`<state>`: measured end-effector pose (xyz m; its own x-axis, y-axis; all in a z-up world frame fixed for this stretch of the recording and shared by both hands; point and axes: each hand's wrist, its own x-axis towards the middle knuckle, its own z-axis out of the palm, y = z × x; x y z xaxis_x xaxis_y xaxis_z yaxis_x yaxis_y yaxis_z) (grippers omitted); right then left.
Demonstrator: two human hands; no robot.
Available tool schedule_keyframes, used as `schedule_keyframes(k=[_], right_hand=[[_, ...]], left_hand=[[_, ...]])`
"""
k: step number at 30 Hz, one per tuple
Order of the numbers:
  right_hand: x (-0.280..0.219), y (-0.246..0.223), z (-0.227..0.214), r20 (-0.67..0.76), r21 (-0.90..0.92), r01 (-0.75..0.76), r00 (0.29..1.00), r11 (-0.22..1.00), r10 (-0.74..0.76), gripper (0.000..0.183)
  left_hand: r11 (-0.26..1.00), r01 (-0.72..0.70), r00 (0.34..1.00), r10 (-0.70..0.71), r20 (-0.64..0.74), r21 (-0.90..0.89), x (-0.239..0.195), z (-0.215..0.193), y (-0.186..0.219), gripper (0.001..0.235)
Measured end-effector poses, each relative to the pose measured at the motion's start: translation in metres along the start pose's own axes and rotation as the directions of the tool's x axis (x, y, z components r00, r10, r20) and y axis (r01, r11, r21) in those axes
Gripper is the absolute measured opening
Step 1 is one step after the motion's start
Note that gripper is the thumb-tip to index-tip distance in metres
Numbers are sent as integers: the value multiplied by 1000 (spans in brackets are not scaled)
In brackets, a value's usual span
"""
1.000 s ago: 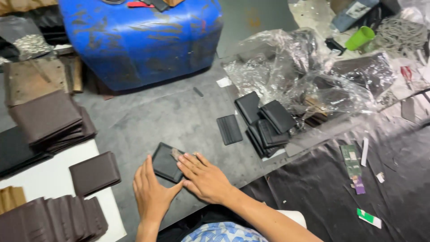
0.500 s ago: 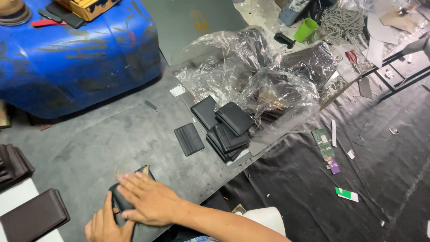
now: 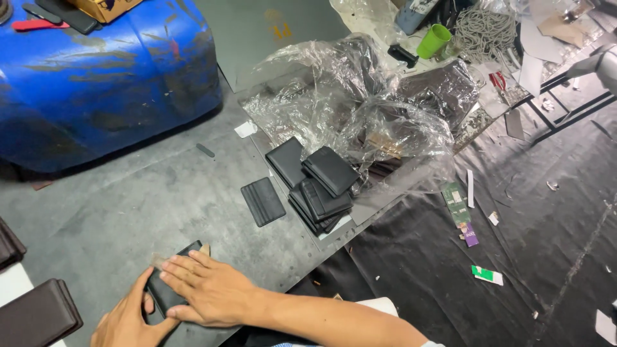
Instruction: Cleaning and inspecting leather wallets using a cloth and stacking them
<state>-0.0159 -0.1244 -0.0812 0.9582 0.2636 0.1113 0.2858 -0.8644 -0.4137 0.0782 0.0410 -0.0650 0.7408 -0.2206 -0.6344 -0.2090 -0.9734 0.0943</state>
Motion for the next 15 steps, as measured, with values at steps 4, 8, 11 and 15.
schedule_keyframes(k=[4,8,11,15], right_hand=[[-9,-16,11,-74,205,-28,996,978,44,87],[-28,-5,2,-77,138,207,977,969,-198,70],[-10,7,-14,-85,35,136,987,990,-133,69],[9,-12,-14,-121,39,48,992,998,-43,76]], left_hand=[[998,43,999,-42,27,-42,6,7,-1,104],[994,59,997,-64,-50,-93,-8,1,6,105],[988,23,995,-38,-94,-153,-23,-7,9,101],[955,-178,962,118,-248,-237,-19,10,-3,95]])
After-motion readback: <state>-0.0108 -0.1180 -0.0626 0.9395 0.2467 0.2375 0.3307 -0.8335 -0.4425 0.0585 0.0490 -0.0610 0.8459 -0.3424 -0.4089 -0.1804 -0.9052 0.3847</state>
